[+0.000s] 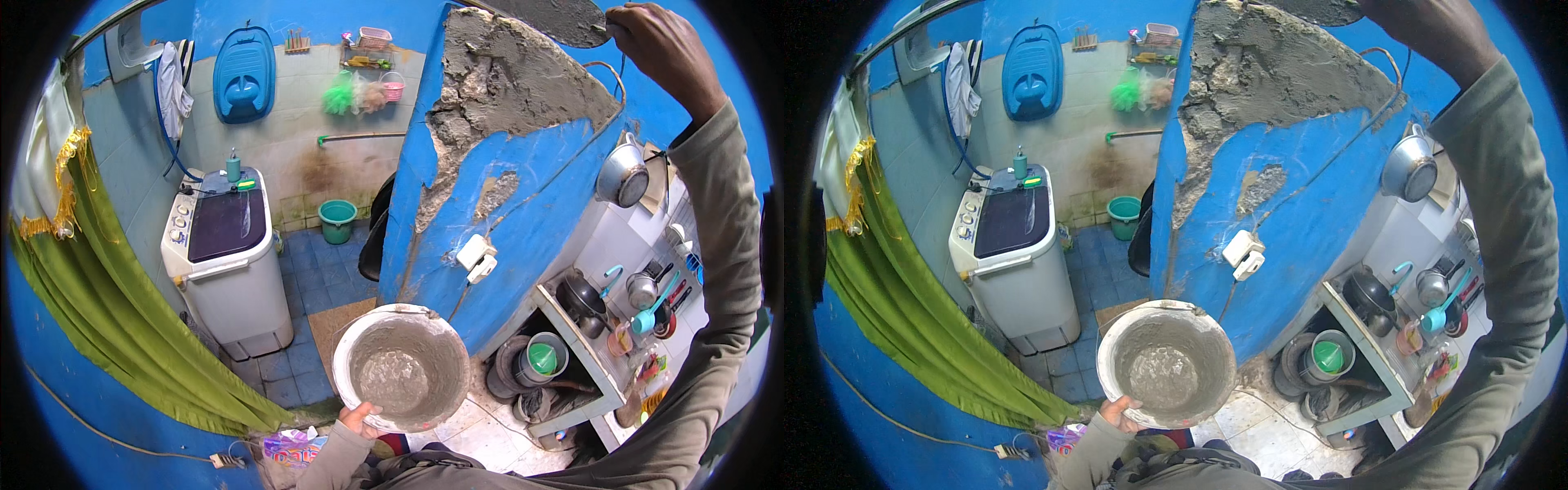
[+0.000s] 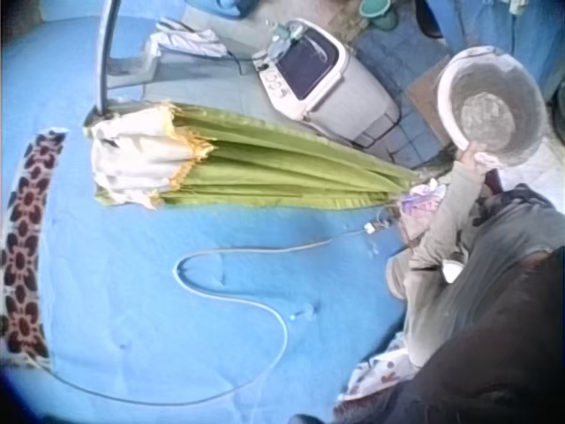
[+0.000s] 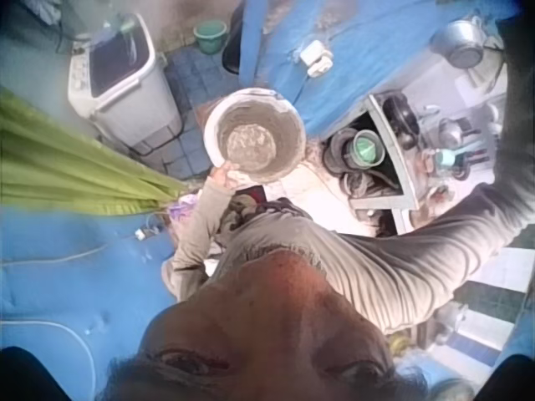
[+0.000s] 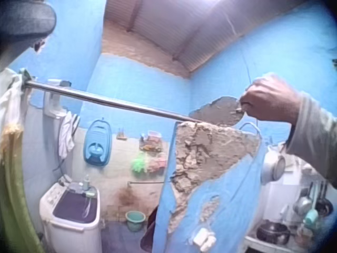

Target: The person applies cement plaster to a damaged section of a blue wall using a trowel. They repeatedly scoop plaster from a bucket and smooth it onto the wall surface.

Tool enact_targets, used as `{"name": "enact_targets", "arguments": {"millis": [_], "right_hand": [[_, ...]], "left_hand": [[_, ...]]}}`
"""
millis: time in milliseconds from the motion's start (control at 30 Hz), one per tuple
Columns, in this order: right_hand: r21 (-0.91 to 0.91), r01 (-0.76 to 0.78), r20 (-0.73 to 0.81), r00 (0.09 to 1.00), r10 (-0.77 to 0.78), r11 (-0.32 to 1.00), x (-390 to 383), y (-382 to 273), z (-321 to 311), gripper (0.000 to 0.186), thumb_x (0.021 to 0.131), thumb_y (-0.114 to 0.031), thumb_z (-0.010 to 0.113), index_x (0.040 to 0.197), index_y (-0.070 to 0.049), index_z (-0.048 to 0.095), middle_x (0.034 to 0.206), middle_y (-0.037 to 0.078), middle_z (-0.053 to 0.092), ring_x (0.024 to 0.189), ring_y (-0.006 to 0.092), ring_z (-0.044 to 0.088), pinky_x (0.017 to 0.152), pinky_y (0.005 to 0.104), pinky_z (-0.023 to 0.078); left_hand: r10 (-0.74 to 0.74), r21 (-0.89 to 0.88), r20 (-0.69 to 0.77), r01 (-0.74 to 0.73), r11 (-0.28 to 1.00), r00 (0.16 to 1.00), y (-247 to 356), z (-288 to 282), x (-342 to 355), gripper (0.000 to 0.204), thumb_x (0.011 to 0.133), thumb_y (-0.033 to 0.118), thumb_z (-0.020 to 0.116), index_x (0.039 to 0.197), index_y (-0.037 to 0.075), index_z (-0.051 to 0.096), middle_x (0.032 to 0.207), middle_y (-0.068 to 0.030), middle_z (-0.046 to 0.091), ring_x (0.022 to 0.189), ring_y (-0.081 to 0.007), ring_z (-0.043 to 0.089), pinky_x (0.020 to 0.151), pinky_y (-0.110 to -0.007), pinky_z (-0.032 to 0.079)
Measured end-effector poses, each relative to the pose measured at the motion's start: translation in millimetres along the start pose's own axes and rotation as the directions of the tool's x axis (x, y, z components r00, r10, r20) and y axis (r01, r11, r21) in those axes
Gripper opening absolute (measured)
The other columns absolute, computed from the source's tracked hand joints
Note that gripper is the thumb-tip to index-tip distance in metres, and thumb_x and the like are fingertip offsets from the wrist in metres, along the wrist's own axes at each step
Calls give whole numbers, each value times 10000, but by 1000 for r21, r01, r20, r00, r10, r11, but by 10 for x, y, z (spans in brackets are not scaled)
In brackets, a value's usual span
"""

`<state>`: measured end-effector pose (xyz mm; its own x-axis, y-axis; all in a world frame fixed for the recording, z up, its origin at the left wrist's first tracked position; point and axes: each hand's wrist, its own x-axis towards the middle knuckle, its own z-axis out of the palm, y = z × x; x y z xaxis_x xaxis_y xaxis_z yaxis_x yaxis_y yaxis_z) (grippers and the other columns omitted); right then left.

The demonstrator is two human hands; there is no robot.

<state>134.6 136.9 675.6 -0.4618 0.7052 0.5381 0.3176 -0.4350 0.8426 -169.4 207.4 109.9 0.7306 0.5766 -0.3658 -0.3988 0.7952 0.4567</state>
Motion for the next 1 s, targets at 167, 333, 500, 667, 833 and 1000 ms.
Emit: {"name": "enact_targets", "arguments": {"millis": [167, 333, 500, 667, 833, 1000], "right_hand": [[120, -208, 82, 977, 199, 971, -231, -46, 112, 232, 919, -222, 558, 1006, -31, 654, 890, 137, 657, 807, 286, 630, 718, 376, 507], [747, -449, 190, 851, 489, 491, -663, -847, 503, 276, 927, -215, 543, 1047, 16, 636, 787, 224, 628, 695, 253, 653, 654, 344, 500], [760, -447, 58, 770, 635, 473, -978, -1693, 872, 241, 926, -211, 544, 1073, -26, 591, 878, 158, 642, 767, 324, 642, 666, 381, 510], [715, -501, 37, 723, 690, 487, -817, -1953, 1079, 229, 934, -230, 524, 1089, -64, 549, 863, 143, 604, 742, 333, 619, 634, 419, 500], [733, -559, 108, 659, 744, 388, -844, -2032, 1248, 237, 936, -236, 513, 1081, -55, 562, 861, 152, 616, 759, 348, 617, 642, 425, 495], [777, -575, 193, 607, 771, 258, -853, -2077, 1285, 273, 936, -238, 500, 1078, -23, 591, 920, 190, 639, 822, 372, 619, 714, 437, 486]], "left_hand": [[10, 40, -61, -8, 999, 998, 1, 47, -26, 546, 774, -21, 504, 1296, -50, 346, 1192, -272, 512, 1025, -456, 579, 851, -624, 505], [58, 8, -74, -57, 998, 996, 9, 42, -54, 551, 758, -14, 519, 1282, -52, 350, 1163, -275, 519, 995, -451, 592, 818, -594, 536], [37, 31, -52, -35, 999, 998, -50, -116, 71, 540, 749, 3, 531, 1254, -70, 352, 1122, -279, 525, 956, -449, 604, 764, -573, 563], [6, -55, -91, -11, 998, 996, -29, -123, -8, 557, 740, -12, 538, 1263, -53, 352, 1145, -271, 516, 987, -450, 589, 812, -584, 541], [9, 20, -29, -9, 1000, 1000, -23, -176, -63, 623, 764, -7, 500, 1351, -3, 289, 1294, -245, 443, 1173, -442, 477, 982, -632, 398], [5, -24, -7, -6, 1000, 1000, -38, -237, -106, 638, 766, -9, 490, 1365, 0, 270, 1306, -249, 432, 1178, -441, 474, 987, -630, 394]]}}
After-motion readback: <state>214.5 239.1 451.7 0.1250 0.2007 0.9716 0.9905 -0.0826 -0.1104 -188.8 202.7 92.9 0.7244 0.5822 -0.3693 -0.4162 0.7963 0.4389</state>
